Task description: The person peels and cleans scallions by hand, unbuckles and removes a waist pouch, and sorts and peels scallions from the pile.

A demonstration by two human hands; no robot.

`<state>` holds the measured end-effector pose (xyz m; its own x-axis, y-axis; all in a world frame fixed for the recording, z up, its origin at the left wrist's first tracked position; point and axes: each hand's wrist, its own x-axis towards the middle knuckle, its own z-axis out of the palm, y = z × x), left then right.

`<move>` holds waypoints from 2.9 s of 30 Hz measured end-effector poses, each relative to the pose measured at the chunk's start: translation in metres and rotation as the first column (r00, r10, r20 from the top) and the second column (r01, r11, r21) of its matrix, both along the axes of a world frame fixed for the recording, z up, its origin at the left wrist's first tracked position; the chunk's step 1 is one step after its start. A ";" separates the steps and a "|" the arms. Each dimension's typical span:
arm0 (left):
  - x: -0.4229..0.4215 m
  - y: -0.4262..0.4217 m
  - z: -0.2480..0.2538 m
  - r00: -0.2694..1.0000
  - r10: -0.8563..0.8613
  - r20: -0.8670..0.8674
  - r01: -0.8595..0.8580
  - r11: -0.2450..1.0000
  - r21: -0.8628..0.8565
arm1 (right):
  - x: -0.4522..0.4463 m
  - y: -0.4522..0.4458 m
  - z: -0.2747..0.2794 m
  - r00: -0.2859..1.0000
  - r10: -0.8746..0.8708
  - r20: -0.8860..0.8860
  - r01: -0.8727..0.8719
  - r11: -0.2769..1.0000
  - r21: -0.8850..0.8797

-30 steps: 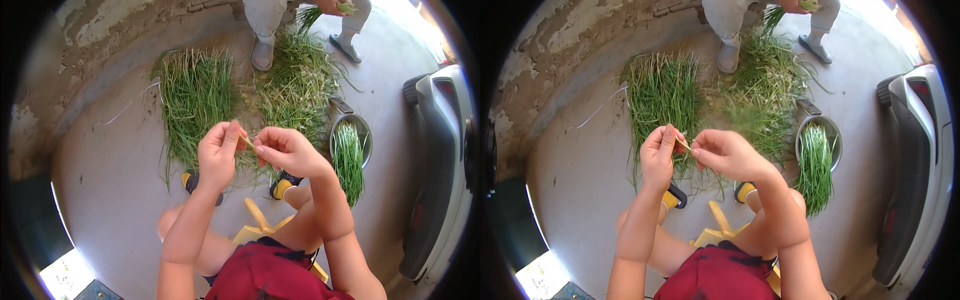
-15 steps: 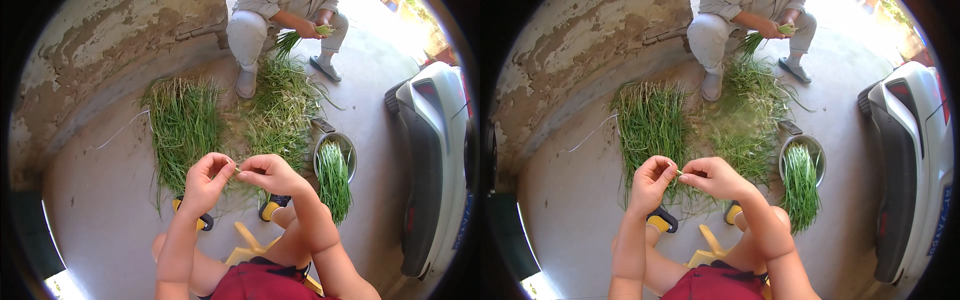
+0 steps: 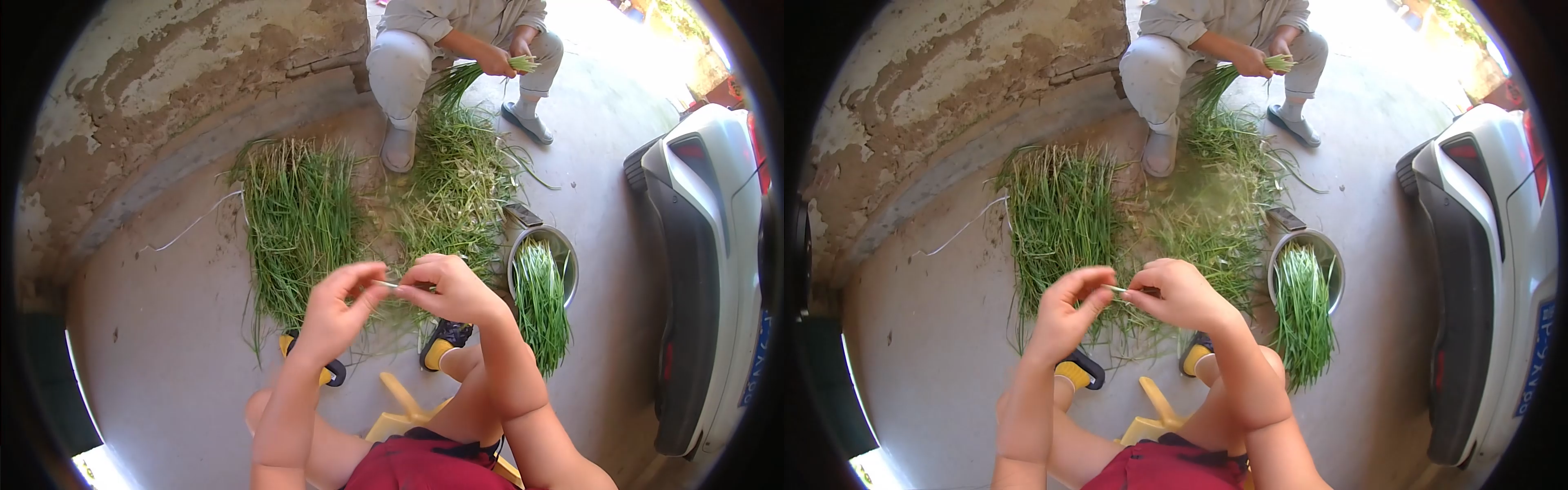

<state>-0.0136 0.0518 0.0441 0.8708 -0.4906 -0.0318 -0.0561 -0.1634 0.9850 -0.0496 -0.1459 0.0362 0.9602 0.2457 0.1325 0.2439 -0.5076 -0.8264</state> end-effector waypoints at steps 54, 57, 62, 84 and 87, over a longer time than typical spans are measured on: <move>0.005 0.000 -0.015 0.998 -0.029 0.063 0.024 0.997 0.075 | 0.001 -0.010 0.006 0.965 -0.137 -0.224 0.173 0.974 0.150; -0.001 -0.009 -0.021 0.989 0.023 -0.148 -0.037 0.995 -0.089 | 0.001 -0.010 0.003 0.975 -0.120 -0.189 0.146 0.981 0.131; -0.004 -0.013 -0.022 0.957 0.035 -0.289 -0.090 0.980 -0.177 | 0.002 -0.006 0.000 0.991 -0.098 -0.091 0.106 0.991 0.078; -0.008 -0.016 -0.029 0.958 0.052 -0.284 -0.113 0.973 -0.201 | 0.003 0.001 -0.004 0.988 -0.133 -0.076 0.139 0.987 0.083; -0.008 -0.016 -0.029 0.960 0.059 -0.274 -0.116 0.974 -0.195 | 0.004 0.002 -0.004 0.989 -0.136 -0.065 0.141 0.988 0.068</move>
<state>-0.0220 0.0361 0.0147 0.8847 -0.4331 -0.1724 0.2160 0.0532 0.9749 -0.0460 -0.1442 0.0320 0.9910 0.1015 0.0867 0.1247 -0.4712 -0.8732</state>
